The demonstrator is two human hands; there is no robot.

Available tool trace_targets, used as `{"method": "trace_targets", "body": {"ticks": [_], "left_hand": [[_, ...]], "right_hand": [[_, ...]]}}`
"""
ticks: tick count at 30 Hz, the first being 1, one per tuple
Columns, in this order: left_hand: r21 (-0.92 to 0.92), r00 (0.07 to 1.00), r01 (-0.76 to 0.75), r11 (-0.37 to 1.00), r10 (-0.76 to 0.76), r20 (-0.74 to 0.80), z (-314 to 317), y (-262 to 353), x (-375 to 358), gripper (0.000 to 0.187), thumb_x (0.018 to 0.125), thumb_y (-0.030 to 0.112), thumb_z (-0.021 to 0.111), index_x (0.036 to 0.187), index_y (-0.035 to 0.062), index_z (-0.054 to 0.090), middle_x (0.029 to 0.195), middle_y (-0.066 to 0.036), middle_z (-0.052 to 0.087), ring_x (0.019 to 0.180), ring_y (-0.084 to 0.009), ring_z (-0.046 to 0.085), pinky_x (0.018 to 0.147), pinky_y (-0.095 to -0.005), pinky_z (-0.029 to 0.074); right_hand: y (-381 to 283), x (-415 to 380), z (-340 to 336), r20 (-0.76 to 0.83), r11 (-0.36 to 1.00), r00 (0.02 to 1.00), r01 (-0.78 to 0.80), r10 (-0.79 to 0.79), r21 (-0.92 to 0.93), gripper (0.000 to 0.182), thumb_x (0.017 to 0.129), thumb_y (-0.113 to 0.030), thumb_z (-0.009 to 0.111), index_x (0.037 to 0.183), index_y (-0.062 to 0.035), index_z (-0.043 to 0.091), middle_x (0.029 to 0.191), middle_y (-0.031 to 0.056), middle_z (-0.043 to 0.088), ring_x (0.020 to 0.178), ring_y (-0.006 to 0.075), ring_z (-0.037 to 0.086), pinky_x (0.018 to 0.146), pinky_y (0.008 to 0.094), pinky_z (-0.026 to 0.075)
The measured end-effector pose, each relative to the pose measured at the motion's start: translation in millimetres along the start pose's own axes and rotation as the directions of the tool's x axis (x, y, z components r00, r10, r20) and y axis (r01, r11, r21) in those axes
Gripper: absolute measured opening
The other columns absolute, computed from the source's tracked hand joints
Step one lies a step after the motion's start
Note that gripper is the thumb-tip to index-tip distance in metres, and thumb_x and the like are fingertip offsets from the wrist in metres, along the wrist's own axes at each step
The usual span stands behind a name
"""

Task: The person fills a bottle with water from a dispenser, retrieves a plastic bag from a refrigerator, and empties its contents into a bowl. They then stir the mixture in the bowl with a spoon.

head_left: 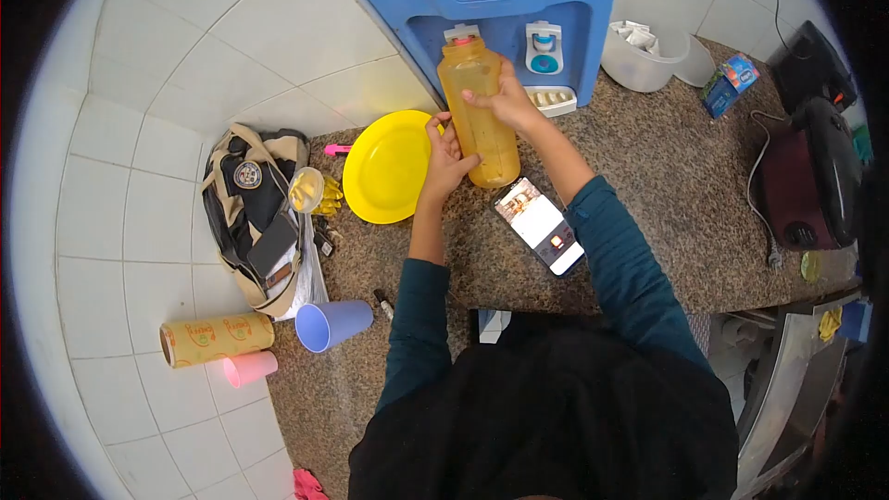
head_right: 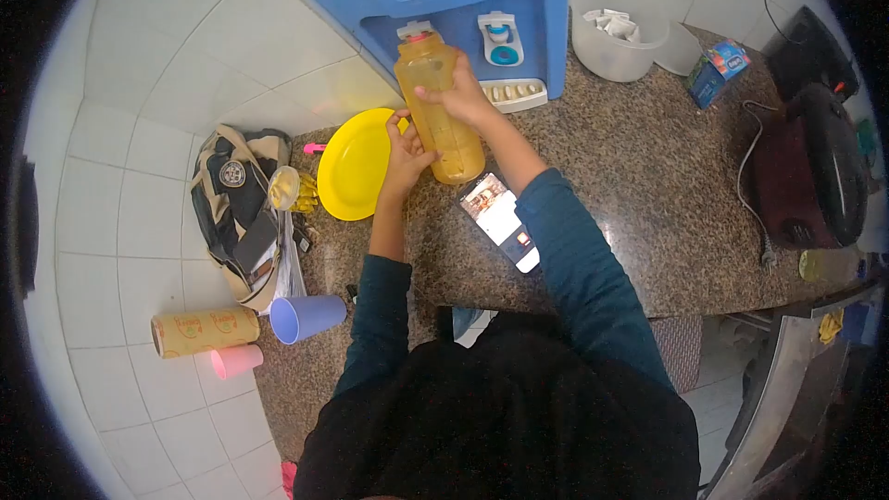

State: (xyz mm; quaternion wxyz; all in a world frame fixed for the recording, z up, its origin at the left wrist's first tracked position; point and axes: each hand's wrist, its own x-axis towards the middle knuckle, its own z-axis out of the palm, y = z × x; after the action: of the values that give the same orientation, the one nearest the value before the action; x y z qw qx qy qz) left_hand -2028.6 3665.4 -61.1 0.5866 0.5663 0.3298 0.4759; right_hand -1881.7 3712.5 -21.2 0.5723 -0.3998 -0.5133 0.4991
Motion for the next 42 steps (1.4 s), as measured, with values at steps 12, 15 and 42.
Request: {"method": "trace_targets", "body": {"ticks": [12, 15, 42], "left_hand": [[0.05, 1.0, -0.007, 0.999, 0.008, -0.015, 4, 3, -2, 0.077, 0.061, -0.013, 0.057, 0.118, 0.0122, 0.012, 0.117, -0.014, 0.041, 0.11, -0.022, 0.042, 0.092, -0.0344, 0.035], [0.023, 1.0, -0.014, 1.0, 0.015, -0.015, 6, 3, -1, 0.076, 0.061, -0.013, 0.054, 0.118, 0.0129, 0.012, 0.118, -0.014, 0.04, 0.11, -0.0217, 0.042, 0.091, -0.034, 0.035], [-0.018, 1.0, -0.005, 1.0, 0.005, 0.027, 6, 5, 0, 0.076, 0.062, -0.013, 0.051, 0.119, 0.0147, 0.009, 0.12, -0.013, 0.038, 0.11, -0.0208, 0.042, 0.091, -0.0334, 0.036]], "right_hand": [[7, 2, -3, 0.001, 0.995, 1.0, -0.006, 0.006, -0.103, 0.086, 0.065, -0.019, 0.073, 0.127, 0.0016, 0.017, 0.119, 0.0176, 0.042, 0.112, 0.0263, 0.041, 0.094, 0.0334, 0.034], [12, 4, -3, -0.015, 0.995, 1.0, 0.005, -0.006, -0.097, 0.09, 0.061, -0.025, 0.075, 0.126, 0.0025, 0.019, 0.118, 0.0193, 0.043, 0.113, 0.0286, 0.041, 0.094, 0.0342, 0.034], [10, 4, -5, 0.01, 0.994, 1.0, 0.004, -0.002, -0.108, 0.093, 0.062, -0.024, 0.075, 0.127, 0.0034, 0.015, 0.119, 0.0195, 0.042, 0.113, 0.0286, 0.041, 0.094, 0.0336, 0.034]]}}
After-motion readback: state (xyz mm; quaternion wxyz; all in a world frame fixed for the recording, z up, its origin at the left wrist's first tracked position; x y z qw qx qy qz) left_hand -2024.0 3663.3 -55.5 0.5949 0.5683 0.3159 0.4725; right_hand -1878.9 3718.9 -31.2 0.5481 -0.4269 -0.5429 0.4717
